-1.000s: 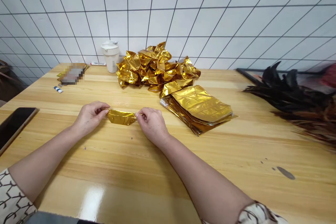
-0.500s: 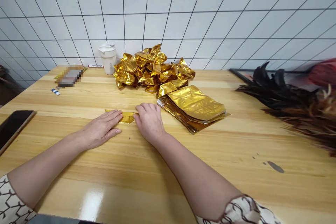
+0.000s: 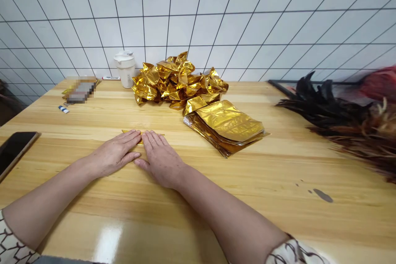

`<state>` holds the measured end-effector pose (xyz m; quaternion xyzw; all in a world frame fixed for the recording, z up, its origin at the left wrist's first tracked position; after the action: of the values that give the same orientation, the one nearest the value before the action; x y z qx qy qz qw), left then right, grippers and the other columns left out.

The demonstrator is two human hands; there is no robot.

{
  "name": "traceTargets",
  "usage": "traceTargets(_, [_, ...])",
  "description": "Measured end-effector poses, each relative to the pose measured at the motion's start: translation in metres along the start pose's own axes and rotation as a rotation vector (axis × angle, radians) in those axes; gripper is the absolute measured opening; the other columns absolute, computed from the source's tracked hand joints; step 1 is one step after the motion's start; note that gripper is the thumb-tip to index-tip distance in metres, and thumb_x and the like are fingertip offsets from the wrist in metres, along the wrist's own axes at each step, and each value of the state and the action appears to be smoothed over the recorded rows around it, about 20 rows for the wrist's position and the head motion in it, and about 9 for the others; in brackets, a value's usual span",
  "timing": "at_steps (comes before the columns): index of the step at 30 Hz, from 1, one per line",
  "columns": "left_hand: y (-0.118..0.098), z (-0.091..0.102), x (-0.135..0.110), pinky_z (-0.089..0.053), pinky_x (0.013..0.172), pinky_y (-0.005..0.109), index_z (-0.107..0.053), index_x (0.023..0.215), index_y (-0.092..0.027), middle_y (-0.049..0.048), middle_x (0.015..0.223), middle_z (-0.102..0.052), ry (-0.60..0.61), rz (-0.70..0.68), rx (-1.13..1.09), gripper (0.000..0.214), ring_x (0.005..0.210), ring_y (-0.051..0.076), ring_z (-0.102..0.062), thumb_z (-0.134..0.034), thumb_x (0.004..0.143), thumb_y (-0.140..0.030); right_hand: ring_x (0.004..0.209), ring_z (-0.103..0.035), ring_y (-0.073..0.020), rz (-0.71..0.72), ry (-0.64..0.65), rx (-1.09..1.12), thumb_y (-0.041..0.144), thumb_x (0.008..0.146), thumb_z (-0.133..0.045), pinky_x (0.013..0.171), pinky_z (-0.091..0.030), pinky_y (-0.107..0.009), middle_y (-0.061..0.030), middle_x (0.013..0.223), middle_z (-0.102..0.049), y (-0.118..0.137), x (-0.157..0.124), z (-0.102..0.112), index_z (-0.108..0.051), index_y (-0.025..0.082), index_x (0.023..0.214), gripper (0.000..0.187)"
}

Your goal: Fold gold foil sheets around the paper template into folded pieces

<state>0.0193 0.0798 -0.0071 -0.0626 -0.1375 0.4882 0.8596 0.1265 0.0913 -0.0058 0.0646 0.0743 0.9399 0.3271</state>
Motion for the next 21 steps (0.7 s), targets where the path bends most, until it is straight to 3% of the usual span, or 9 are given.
traceTargets(8, [0.010,0.013,-0.004,-0.042,0.107,0.039,-0.060,0.119,-0.010,0.0170,0.131,-0.059,-0.029,0.055,0.100,0.043,0.126,0.025,-0.053,-0.041,0.096,-0.042,0.137,-0.035,-0.0346,-0.070,0.050,-0.112,0.047,0.094,-0.038,0.110,-0.036,-0.049,-0.0274,0.145,-0.040,-0.008,-0.008,0.009,-0.041,-0.002,0.139,0.067])
traceTargets(15, [0.018,0.022,-0.004,-0.046,0.102,0.037,-0.066,0.107,-0.013,0.0143,0.119,-0.067,-0.048,0.118,0.110,0.038,0.116,0.024,-0.060,-0.041,0.096,-0.040,0.131,-0.046,-0.0316,-0.116,0.035,-0.169,0.047,0.094,-0.035,0.107,-0.038,-0.047,-0.0234,0.139,-0.050,-0.020,-0.014,0.019,-0.050,0.004,0.134,0.060])
traceTargets(21, [0.020,0.026,-0.003,-0.052,0.094,0.037,-0.068,0.092,-0.018,0.0096,0.103,-0.072,-0.116,0.108,0.113,0.032,0.104,0.023,-0.065,-0.041,0.095,-0.035,0.126,-0.051,-0.0322,-0.127,-0.026,-0.170,0.044,0.096,-0.033,0.106,-0.036,-0.054,-0.0231,0.133,-0.057,-0.028,-0.016,0.024,-0.057,0.008,0.128,0.054])
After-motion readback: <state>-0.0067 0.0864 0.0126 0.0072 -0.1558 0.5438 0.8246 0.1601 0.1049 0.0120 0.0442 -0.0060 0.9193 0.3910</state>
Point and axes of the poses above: each hand's wrist, its own x-axis towards the middle knuckle, its own z-axis out of the back of the hand, y = z × x, the point moved 7 cm from there along x, towards the middle knuckle
